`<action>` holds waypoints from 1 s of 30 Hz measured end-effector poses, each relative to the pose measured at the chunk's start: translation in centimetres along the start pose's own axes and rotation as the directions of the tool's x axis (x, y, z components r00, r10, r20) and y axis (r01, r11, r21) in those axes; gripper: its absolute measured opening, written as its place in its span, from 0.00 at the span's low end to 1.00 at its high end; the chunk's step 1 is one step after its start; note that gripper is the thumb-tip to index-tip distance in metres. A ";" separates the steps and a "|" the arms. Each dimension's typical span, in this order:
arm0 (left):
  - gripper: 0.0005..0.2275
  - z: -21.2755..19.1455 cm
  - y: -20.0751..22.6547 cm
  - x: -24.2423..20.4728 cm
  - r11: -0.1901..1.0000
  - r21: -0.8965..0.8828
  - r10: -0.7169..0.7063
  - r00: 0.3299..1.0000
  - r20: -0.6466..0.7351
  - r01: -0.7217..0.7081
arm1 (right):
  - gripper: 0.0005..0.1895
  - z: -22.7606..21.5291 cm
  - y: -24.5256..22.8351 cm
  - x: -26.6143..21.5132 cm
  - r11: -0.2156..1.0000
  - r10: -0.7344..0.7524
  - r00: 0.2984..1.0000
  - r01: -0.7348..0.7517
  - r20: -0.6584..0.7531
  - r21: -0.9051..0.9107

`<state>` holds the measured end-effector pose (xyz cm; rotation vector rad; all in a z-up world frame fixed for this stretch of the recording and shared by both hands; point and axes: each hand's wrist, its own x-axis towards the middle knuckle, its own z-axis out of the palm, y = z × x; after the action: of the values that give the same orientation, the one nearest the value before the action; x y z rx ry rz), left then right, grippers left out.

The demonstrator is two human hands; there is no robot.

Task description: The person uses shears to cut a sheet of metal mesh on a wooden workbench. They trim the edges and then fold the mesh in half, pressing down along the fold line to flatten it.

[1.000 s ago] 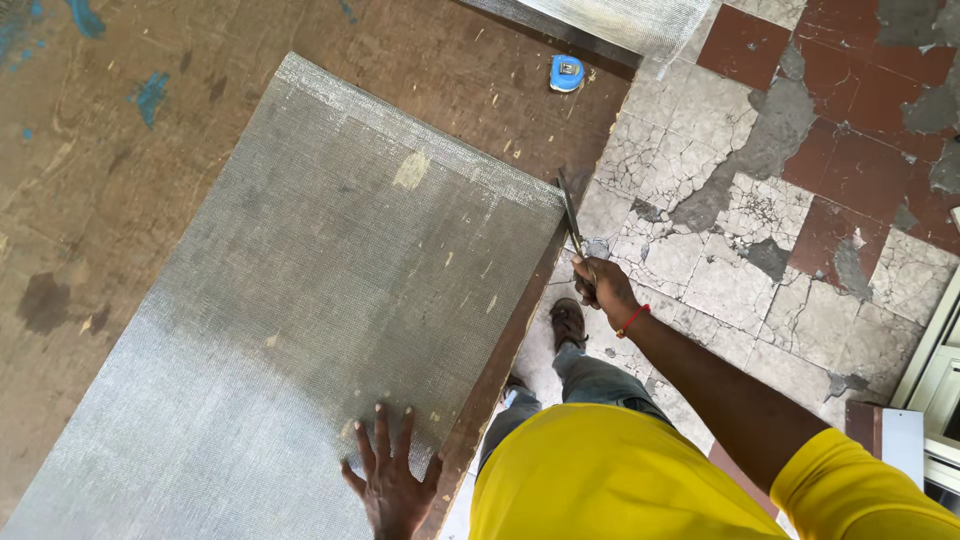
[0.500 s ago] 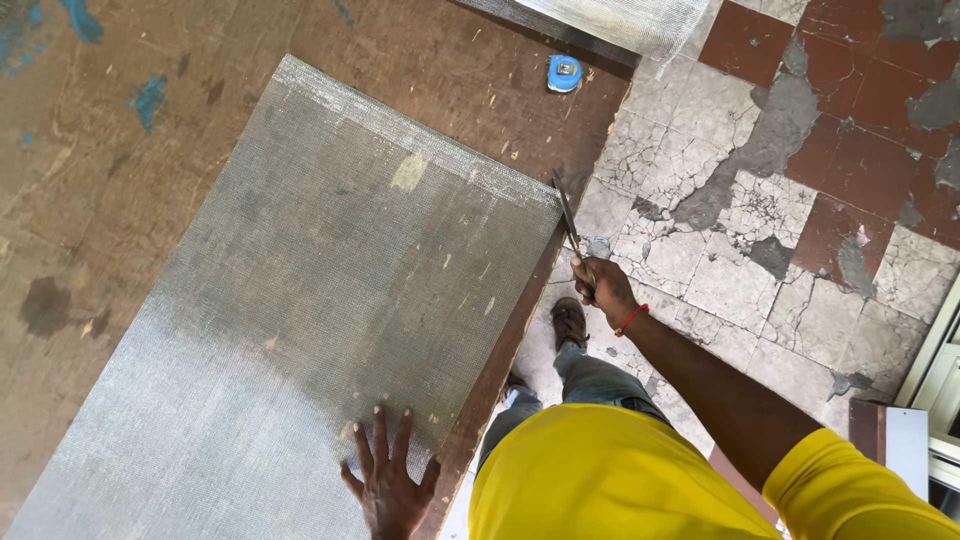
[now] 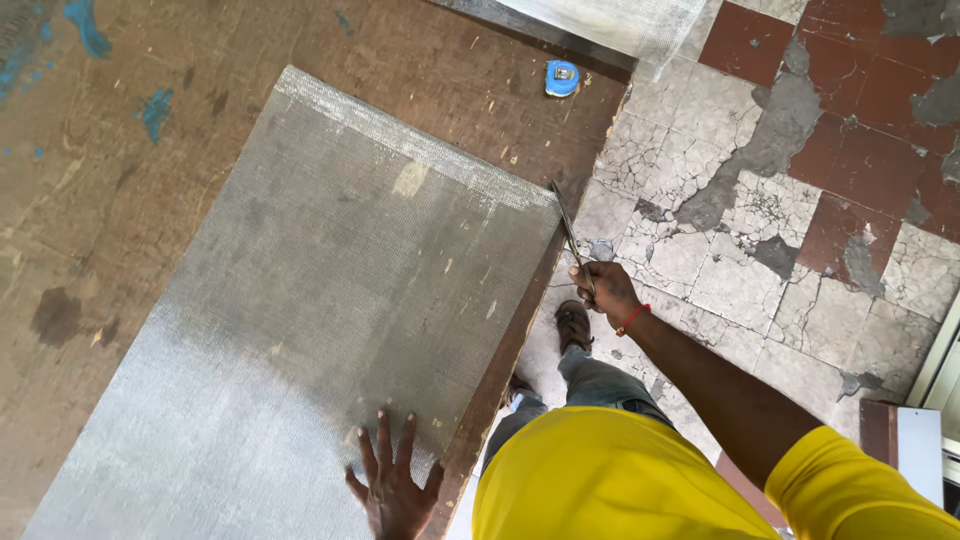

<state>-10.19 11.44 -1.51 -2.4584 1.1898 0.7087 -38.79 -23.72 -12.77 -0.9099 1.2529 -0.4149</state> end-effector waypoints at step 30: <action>0.54 -9.9 -14.4 14.5 0.956 0.140 -0.258 0.966 -0.004 0.257 | 0.19 -0.3 1.9 -5.3 0.993 -0.015 0.998 0.009 0.058 0.114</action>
<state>11.83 6.12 -0.48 -2.4256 0.8589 0.5477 -41.07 -18.89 -10.95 -0.8279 1.1590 -0.4612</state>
